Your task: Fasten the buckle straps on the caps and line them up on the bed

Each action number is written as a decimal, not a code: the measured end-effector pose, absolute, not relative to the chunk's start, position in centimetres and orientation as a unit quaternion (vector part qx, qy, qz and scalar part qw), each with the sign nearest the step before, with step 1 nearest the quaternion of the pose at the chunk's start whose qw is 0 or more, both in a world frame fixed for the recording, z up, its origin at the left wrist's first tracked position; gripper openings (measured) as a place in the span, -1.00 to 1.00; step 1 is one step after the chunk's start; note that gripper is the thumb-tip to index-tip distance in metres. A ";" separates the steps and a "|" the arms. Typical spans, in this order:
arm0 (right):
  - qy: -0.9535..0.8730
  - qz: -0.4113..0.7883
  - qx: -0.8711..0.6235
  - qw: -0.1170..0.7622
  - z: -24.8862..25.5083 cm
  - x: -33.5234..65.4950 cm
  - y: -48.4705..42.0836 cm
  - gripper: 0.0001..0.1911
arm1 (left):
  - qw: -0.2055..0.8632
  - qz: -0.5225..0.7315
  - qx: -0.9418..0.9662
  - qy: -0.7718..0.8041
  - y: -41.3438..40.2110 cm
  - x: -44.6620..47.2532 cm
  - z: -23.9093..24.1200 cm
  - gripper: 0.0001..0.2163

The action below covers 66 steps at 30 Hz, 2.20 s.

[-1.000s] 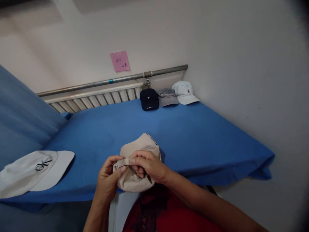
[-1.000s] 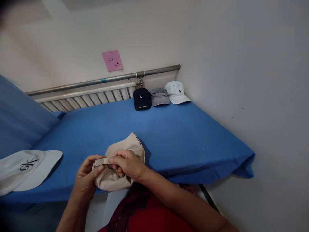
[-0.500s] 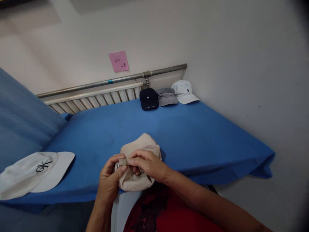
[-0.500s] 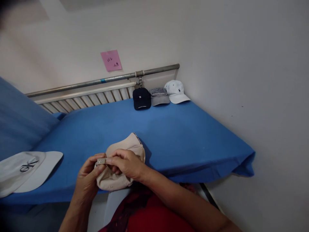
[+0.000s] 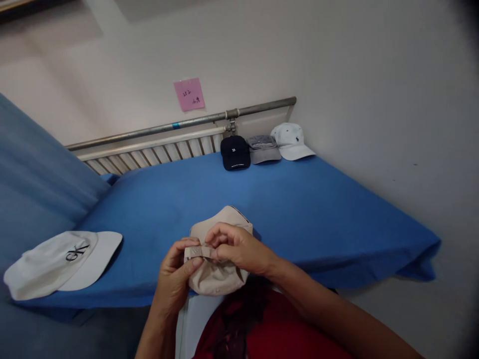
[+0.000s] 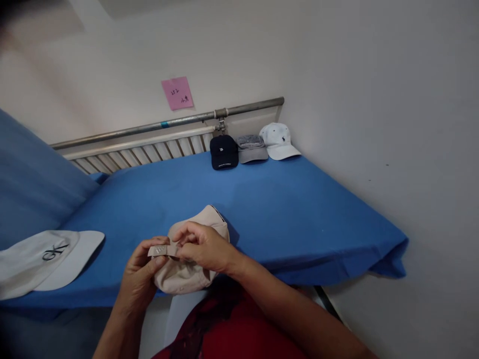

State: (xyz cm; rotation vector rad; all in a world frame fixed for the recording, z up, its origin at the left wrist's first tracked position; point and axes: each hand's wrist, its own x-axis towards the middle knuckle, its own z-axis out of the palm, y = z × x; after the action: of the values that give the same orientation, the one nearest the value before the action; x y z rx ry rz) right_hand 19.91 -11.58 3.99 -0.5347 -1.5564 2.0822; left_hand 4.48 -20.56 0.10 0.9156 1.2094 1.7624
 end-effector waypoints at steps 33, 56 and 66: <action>-0.826 0.413 -0.141 0.357 7.1 21.2 -13.3 -0.82 | 0.457 0.645 0.418 0.447 -21.4 4.4 1.6 -0.75; -0.739 0.613 -0.138 0.243 7.6 21.8 -12.3 -0.81 | 0.568 0.631 0.364 0.384 -20.9 5.0 2.5 -0.76; -0.768 0.564 -0.162 0.257 8.3 21.9 -13.1 -0.90 | 0.576 0.637 0.352 0.374 -20.6 5.0 2.2 -0.70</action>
State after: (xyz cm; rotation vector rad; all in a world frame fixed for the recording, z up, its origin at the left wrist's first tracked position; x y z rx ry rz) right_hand 21.88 -13.08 8.31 -0.4399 -2.0831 1.5287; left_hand 4.97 -20.64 2.22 0.8231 0.8751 1.4904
